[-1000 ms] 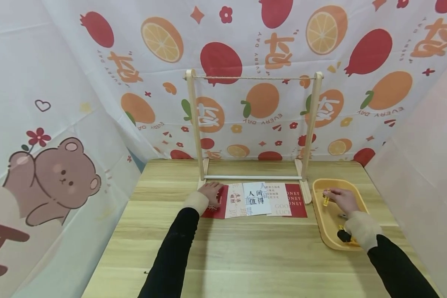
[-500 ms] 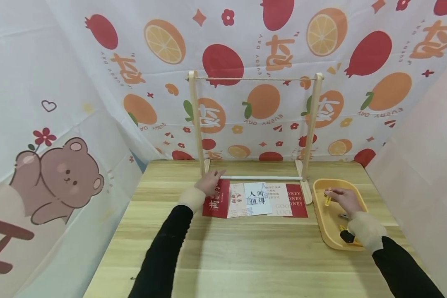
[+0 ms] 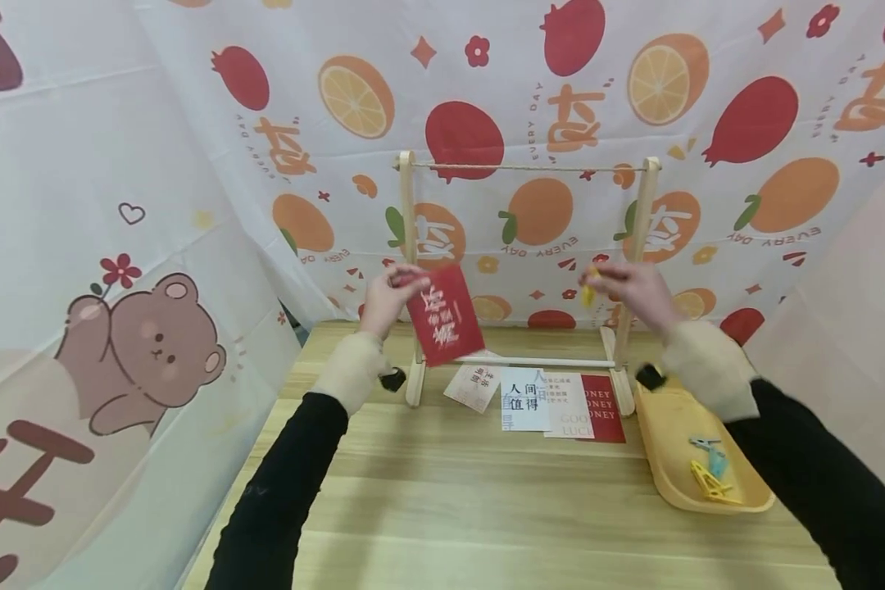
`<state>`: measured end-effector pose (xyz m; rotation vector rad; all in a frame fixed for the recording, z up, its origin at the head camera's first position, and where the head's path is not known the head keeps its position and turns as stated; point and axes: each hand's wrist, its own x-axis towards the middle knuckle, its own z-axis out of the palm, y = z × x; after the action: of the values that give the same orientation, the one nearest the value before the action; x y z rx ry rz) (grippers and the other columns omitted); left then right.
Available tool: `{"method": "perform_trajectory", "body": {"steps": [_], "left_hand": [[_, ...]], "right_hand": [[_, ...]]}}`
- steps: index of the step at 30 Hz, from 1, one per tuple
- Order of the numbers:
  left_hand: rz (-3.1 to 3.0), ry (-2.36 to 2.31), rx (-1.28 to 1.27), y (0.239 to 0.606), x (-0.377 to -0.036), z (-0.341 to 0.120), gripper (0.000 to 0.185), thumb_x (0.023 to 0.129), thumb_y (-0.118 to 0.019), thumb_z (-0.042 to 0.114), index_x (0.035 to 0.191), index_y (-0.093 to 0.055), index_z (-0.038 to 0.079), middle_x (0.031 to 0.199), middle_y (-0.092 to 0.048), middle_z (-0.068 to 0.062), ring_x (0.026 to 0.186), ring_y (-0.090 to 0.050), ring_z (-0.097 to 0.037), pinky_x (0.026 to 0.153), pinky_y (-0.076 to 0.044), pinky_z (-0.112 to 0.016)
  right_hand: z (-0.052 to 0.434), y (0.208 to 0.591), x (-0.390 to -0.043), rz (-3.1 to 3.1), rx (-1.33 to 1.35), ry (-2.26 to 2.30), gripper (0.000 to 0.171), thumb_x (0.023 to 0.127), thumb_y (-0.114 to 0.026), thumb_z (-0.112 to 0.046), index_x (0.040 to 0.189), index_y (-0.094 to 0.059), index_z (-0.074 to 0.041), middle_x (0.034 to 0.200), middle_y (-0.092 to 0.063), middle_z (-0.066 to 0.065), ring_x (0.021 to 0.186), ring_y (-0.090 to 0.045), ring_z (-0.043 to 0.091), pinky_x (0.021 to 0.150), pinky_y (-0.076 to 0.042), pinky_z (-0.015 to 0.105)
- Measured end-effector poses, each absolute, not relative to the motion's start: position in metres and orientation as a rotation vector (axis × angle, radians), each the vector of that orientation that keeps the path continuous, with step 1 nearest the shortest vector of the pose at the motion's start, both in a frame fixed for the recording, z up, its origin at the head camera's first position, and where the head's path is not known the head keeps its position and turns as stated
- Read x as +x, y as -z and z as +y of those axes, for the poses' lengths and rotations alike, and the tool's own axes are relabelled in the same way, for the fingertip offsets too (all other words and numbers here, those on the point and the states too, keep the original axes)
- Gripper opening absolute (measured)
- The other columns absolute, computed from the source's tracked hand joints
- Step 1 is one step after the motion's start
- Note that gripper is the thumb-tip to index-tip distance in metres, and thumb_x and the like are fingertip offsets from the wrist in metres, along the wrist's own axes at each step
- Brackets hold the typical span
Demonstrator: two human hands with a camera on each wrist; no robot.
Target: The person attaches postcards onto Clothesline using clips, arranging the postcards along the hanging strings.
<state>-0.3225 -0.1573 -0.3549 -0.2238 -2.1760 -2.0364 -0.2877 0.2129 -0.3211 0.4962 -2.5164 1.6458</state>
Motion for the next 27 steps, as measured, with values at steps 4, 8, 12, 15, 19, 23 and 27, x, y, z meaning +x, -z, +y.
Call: {"method": "perform_trajectory", "body": {"steps": [4,8,12,15,19,23,27], "left_hand": [[-1.733,2.192,-0.085,0.326,-0.334,-0.142,0.021,0.077,-0.074,0.010,0.093,-0.060,0.008,0.090,-0.065,-0.008,0.083,-0.060,-0.020,0.080,-0.048,-0.031],[-1.501,2.234,-0.029,0.306,-0.345,-0.129,0.021,0.078,-0.074,0.008,0.091,-0.057,0.007,0.089,-0.063,-0.012,0.081,-0.061,-0.022,0.075,-0.050,-0.030],[-1.384,2.279,0.023,0.289,-0.346,-0.121,0.023,0.080,-0.071,0.006,0.094,-0.054,0.003,0.089,-0.063,-0.014,0.082,-0.062,-0.023,0.074,-0.051,-0.030],[-1.360,2.296,0.050,0.278,-0.342,-0.118,0.028,0.082,-0.068,0.004,0.102,-0.051,-0.004,0.089,-0.063,-0.013,0.082,-0.062,-0.022,0.076,-0.051,-0.030],[-1.389,2.286,0.066,0.268,-0.341,-0.116,0.038,0.084,-0.066,0.006,0.114,-0.046,-0.008,0.092,-0.062,-0.014,0.085,-0.062,-0.024,0.077,-0.051,-0.031],[-1.407,2.281,0.072,0.263,-0.342,-0.118,0.039,0.085,-0.066,0.008,0.115,-0.045,-0.007,0.096,-0.063,-0.015,0.087,-0.062,-0.025,0.077,-0.051,-0.031],[-1.388,2.287,0.081,0.261,-0.345,-0.122,0.037,0.084,-0.066,0.006,0.113,-0.045,-0.006,0.093,-0.062,-0.014,0.085,-0.062,-0.024,0.077,-0.051,-0.031]], "right_hand": [[0.158,0.248,-0.308,-2.362,0.603,-1.730,0.030,0.085,-0.067,-0.022,0.109,-0.067,-0.004,0.104,-0.066,0.007,0.101,-0.055,0.017,0.092,-0.038,0.035],[0.109,0.194,-0.328,-2.254,0.596,-1.827,0.024,0.084,-0.068,-0.017,0.104,-0.069,-0.004,0.097,-0.067,0.002,0.101,-0.054,0.016,0.090,-0.038,0.025],[0.074,0.173,-0.355,-2.216,0.423,-1.933,0.027,0.084,-0.068,-0.021,0.105,-0.069,-0.005,0.097,-0.066,0.003,0.103,-0.052,0.012,0.088,-0.037,0.022],[0.055,0.169,-0.368,-2.170,0.297,-2.024,0.027,0.084,-0.067,-0.023,0.105,-0.069,-0.006,0.099,-0.065,0.004,0.105,-0.050,0.010,0.088,-0.037,0.023],[0.038,0.166,-0.379,-2.134,0.199,-2.083,0.026,0.085,-0.066,-0.025,0.106,-0.070,-0.010,0.104,-0.063,0.001,0.105,-0.047,0.006,0.088,-0.034,0.023],[0.025,0.166,-0.385,-2.121,0.155,-2.125,0.024,0.085,-0.066,-0.024,0.105,-0.070,-0.011,0.103,-0.062,0.000,0.102,-0.046,0.005,0.086,-0.034,0.023],[0.014,0.168,-0.387,-2.165,0.158,-2.134,0.024,0.085,-0.067,-0.022,0.105,-0.070,-0.009,0.101,-0.065,0.002,0.100,-0.049,0.006,0.084,-0.035,0.022]]}}
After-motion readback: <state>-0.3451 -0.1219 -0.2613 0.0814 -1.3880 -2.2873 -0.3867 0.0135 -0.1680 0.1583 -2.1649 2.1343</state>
